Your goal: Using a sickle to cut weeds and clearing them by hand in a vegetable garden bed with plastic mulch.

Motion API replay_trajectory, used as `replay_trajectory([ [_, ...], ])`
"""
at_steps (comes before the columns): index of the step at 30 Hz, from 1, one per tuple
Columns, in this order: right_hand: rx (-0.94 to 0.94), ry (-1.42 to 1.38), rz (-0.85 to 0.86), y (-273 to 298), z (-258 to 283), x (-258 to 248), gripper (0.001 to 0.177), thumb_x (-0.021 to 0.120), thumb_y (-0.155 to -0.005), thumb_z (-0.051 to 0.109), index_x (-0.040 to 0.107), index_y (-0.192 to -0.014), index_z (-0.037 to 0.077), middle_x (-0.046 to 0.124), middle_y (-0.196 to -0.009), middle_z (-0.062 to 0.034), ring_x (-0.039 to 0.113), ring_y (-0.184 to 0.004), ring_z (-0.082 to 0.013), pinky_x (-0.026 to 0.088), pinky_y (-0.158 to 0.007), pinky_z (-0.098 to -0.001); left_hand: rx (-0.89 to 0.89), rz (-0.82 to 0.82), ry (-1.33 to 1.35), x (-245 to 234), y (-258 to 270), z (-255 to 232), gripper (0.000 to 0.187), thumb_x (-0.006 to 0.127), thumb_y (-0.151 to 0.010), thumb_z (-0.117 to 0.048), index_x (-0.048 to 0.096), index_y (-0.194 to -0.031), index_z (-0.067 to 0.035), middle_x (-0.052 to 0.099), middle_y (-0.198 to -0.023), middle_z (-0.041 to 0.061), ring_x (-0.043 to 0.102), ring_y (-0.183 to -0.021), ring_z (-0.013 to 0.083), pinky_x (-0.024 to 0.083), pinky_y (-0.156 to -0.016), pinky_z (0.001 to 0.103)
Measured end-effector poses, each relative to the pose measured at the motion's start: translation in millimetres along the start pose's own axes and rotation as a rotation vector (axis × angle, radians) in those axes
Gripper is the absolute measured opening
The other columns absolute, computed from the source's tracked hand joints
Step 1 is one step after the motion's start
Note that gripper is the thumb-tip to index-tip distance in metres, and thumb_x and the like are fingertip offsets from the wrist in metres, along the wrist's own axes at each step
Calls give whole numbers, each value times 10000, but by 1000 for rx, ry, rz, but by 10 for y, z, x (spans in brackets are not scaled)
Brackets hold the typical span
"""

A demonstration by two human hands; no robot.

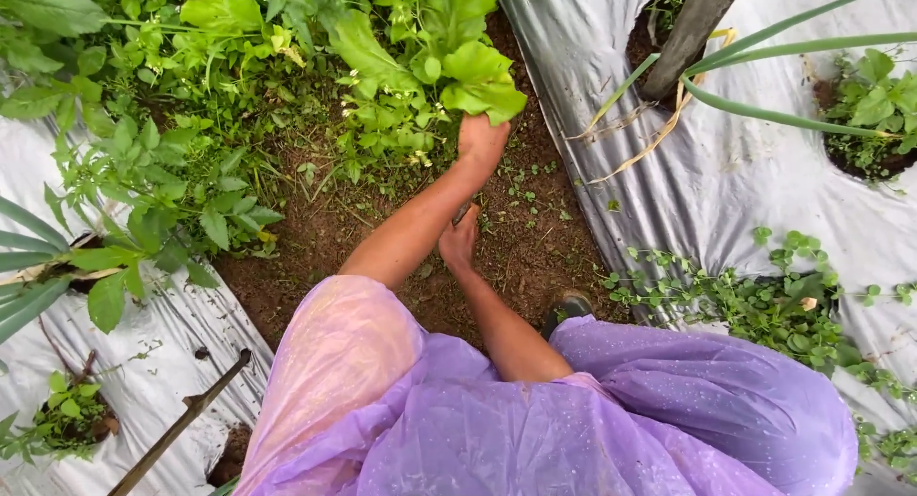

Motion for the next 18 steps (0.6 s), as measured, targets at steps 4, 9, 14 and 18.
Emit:
replay_trajectory([
  [4, 41, -13, 2, 39, 222, -45, 385, 516, -1088, 219, 356, -1337, -26, 586, -817, -171, 644, -605, -222, 425, -520, -431, 190, 62, 86, -608, 198, -36, 108, 737, -936, -190, 693, -1013, -127, 678, -908, 107, 701, -844, 286, 567, -730, 489],
  [9, 27, -62, 30, 36, 151, -14, 322, 431, -1112, 151, 346, -1348, -51, 648, -664, -94, 674, -527, -178, 566, -493, -346, 162, 147, 204, -1330, 347, 346, 201, 649, -987, -186, 626, -1165, -96, 684, -1005, 126, 701, -923, 260, 563, -784, 442],
  [14, -42, -91, -57, 242, 231, -2, 302, 422, -1101, 137, 348, -1313, -65, 648, -669, -130, 675, -534, -174, 569, -485, -333, 106, 288, 373, -2031, 716, 710, 356, 517, -1063, -178, 527, -1394, -47, 695, -1150, 153, 700, -1042, 221, 556, -865, 373],
  [18, -16, -82, -76, 391, 409, 10, 354, 423, -1108, 141, 314, -1350, -94, 655, -683, -118, 674, -549, -165, 564, -494, -334, 82, 363, 455, -1634, 804, 772, 436, 452, -1101, -172, 478, -1509, -21, 701, -1223, 166, 699, -1102, 201, 552, -905, 338],
])
Point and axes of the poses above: each hand's wrist, its own y-axis away from the middle knuckle, its own x-axis out of the palm, z = x × y, the point moved 3 cm from there along -y, towards the middle knuckle
